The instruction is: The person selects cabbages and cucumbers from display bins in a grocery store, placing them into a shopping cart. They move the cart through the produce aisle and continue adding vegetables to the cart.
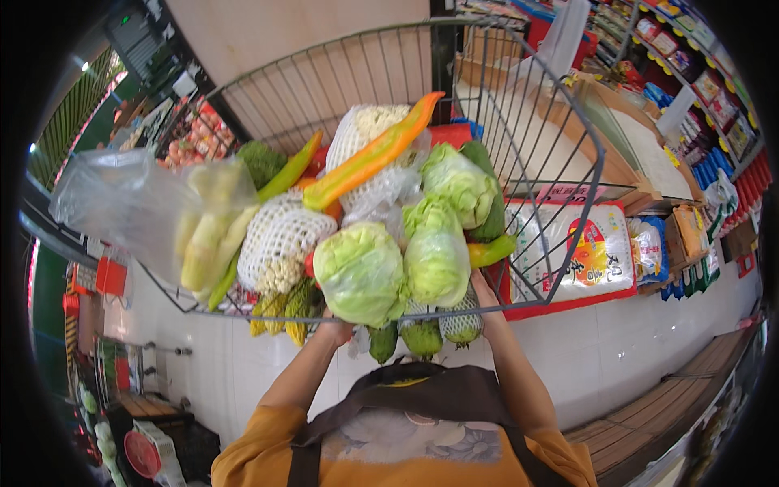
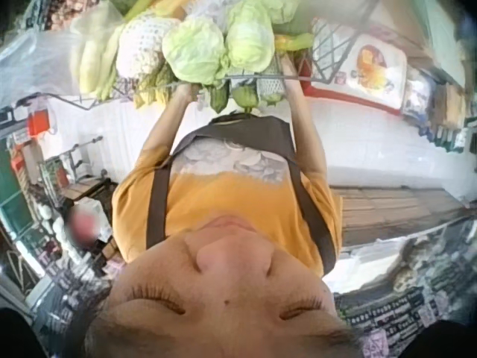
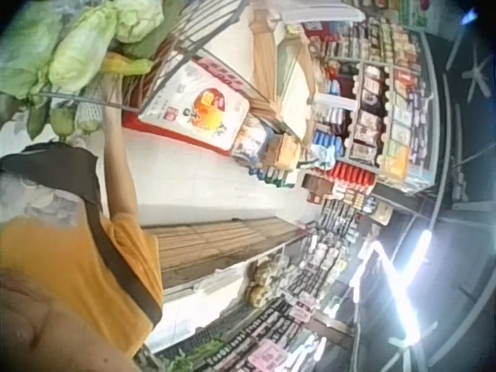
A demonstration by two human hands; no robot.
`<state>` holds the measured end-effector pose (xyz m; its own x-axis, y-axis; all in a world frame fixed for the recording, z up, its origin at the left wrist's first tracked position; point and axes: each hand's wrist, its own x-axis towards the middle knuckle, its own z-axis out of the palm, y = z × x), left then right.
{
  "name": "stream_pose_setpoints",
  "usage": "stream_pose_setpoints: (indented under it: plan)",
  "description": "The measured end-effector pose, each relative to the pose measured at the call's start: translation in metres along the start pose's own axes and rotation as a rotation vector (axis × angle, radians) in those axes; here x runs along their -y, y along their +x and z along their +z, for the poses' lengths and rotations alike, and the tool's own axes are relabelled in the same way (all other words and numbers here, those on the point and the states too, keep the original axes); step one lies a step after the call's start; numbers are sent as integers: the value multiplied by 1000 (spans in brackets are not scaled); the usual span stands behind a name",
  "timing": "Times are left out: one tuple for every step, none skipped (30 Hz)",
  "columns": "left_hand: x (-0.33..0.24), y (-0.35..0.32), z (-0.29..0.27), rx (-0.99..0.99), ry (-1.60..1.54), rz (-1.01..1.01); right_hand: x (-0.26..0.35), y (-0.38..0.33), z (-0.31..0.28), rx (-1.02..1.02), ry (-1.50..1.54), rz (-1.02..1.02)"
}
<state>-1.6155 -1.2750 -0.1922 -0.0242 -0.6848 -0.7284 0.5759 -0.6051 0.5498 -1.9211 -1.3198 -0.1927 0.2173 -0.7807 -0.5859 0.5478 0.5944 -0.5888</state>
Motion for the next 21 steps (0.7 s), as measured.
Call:
stream_pose_setpoints:
  plan:
    - [3, -21, 13, -57, 33, 146, -10, -9, -9, -40, -114, -36]
    - [8, -39, 20, -85, 119, 242, -21, -22, -23, -79, -234, -73]
    - [15, -51, 22, -112, 206, 337, -30, -32, -34, -114, -355, -113]
    - [24, -63, 11, -31, 402, 374, -23, -46, -22, -105, -82, 8]
    - [36, -67, 9, 42, 595, 582, -31, -49, -24, -96, -178, -75]
    - [50, -73, 7, 20, 584, 567, -44, -51, -29, -85, -273, -162]
    - [61, -77, 6, 1, 576, 555, -51, -53, -30, -72, -364, -252]
    - [71, -73, 8, 19, 509, 584, -54, -51, -31, -94, -604, -367]
    - [78, -70, 10, -78, 477, 575, -56, -53, -33, -115, -729, -418]
    - [90, -65, 8, -166, 563, 596, -48, -58, -18, -137, -853, -470]
    - [100, -61, 9, -255, 654, 618, -40, -61, -3, -157, -972, -525]
    - [98, -60, 25, -329, 677, 624, -33, -59, 10, -171, -1030, -678]
    - [97, -57, 28, -358, 693, 627, -32, -57, 8, -142, -1149, -785]
    - [97, -54, 29, -387, 710, 630, -32, -52, 3, -111, -1266, -894]
    - [97, -51, 29, -417, 726, 634, -31, -47, -3, -78, -1380, -1005]
    - [100, -49, 27, -431, 770, 646, -34, -43, -10, -76, -1420, -1055]
    - [101, -51, 30, -418, 763, 649, -40, -41, -17, -57, -1457, -1108]
    - [102, -49, 31, -383, 785, 664, -45, -39, -24, -37, -1492, -1162]
    - [102, -50, 33, -353, 804, 681, -40, -41, -22, -62, -1513, -1166]
    - [106, -46, 30, -365, 861, 684, -36, -43, -16, -82, -1530, -1172]
    - [114, -42, 29, -384, 945, 646, -35, -43, -14, -98, -1546, -1179]
